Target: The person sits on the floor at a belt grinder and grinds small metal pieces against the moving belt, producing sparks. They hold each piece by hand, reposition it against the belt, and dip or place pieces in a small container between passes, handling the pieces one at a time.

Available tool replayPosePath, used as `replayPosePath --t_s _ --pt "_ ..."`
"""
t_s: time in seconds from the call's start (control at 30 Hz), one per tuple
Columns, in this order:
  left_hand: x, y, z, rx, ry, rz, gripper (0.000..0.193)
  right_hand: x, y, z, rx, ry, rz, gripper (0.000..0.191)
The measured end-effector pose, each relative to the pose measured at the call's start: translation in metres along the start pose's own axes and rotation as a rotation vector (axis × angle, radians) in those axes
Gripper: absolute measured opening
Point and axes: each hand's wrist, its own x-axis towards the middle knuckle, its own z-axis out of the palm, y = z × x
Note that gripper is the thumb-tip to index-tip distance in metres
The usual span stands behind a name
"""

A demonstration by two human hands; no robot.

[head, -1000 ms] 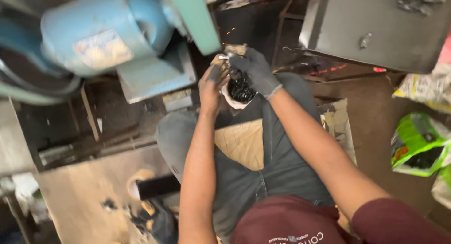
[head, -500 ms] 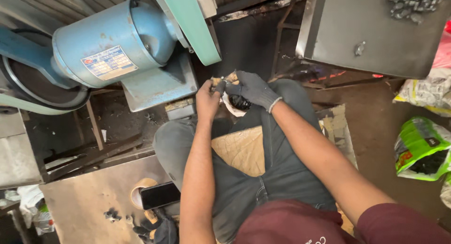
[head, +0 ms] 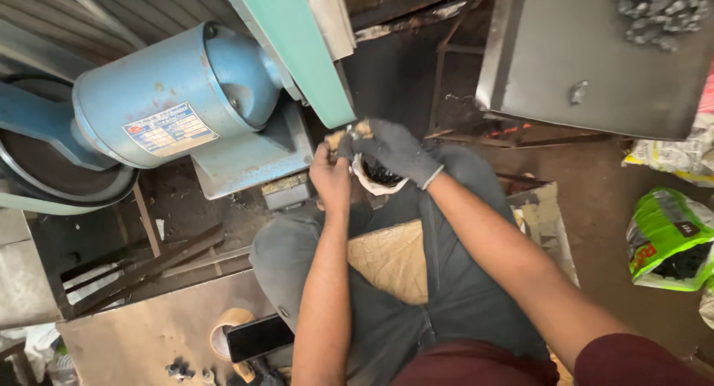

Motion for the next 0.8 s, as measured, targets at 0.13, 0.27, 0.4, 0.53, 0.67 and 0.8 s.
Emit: replayPosePath --t_s 0.13,0.27,0.4,0.53,0.67,0.8 --pt "0.005 0.020 -0.001 0.048 0.055 0.040 0.023 0.014 -0.006 0.008 0.291 0.013 -0.103 0.037" --pt "0.009 0.030 -0.003 0.004 0.088 0.000 0.021 0.006 -0.009 0.013 0.079 0.062 0.134 0.030" --pt "-0.001 0.022 0.000 -0.100 0.029 0.000 0.025 -0.001 -0.007 0.007 0.194 0.004 0.125 0.024" --pt "-0.006 0.010 -0.002 -0.272 -0.032 0.055 0.029 -0.007 -0.010 0.001 -0.020 0.195 -0.306 0.026" --pt "-0.001 -0.001 -0.007 -0.407 -0.183 -0.091 0.022 -0.023 -0.013 -0.001 0.060 0.238 -0.326 0.031" --pt "-0.001 -0.015 0.001 -0.200 -0.265 -0.169 0.031 -0.023 -0.002 -0.001 0.221 0.265 -0.016 0.029"
